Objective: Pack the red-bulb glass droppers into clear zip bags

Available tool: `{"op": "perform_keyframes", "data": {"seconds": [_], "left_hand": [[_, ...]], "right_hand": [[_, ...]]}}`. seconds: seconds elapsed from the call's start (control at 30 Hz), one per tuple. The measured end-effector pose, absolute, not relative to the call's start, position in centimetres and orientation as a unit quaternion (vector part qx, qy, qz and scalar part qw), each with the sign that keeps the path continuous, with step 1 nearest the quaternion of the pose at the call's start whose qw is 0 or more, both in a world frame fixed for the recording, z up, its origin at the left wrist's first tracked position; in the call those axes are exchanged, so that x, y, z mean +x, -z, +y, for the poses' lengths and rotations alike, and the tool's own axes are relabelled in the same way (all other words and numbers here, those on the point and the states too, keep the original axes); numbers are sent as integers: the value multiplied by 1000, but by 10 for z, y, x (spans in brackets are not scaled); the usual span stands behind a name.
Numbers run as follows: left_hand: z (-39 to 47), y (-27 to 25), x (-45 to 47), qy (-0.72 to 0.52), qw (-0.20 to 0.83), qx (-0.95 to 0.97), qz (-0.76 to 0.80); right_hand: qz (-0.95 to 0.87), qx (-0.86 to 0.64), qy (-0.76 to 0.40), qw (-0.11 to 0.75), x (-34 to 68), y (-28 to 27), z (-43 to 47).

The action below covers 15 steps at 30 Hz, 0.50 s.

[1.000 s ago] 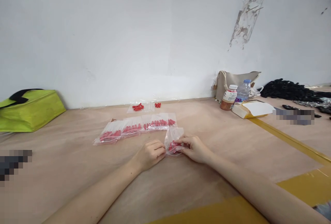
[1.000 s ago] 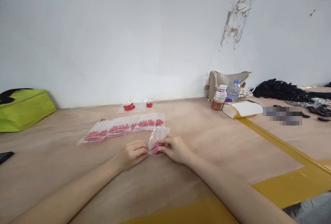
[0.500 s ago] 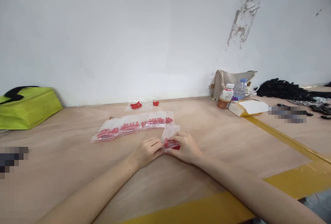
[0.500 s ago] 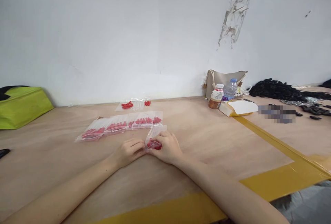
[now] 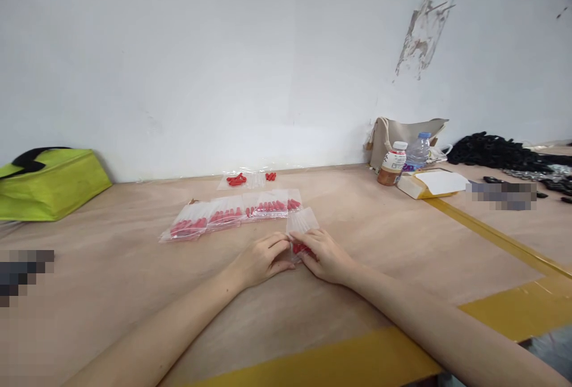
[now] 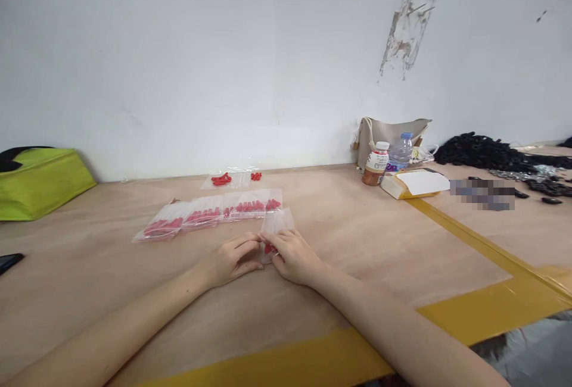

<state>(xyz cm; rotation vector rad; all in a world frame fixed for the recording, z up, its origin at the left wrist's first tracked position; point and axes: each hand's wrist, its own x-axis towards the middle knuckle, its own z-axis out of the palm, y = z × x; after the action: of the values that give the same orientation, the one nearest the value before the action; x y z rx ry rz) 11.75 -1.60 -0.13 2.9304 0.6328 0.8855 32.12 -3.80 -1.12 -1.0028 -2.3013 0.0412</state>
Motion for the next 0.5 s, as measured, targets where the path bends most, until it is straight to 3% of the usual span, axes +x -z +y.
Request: {"op": "perform_keyframes", "data": {"seconds": [0.13,0.3,0.5], "left_hand": [[-19,-2,121,-270,16,940,205],[-17,1,126,-264,9,947,181],[-10,5,120,-279,-28,945,171]], "right_hand": [[-855,-392,-61,334,342,3,-37],[-897,-348,-75,262,375,-9,-32],[-913,-338,71,216,377,-4,-29]]}}
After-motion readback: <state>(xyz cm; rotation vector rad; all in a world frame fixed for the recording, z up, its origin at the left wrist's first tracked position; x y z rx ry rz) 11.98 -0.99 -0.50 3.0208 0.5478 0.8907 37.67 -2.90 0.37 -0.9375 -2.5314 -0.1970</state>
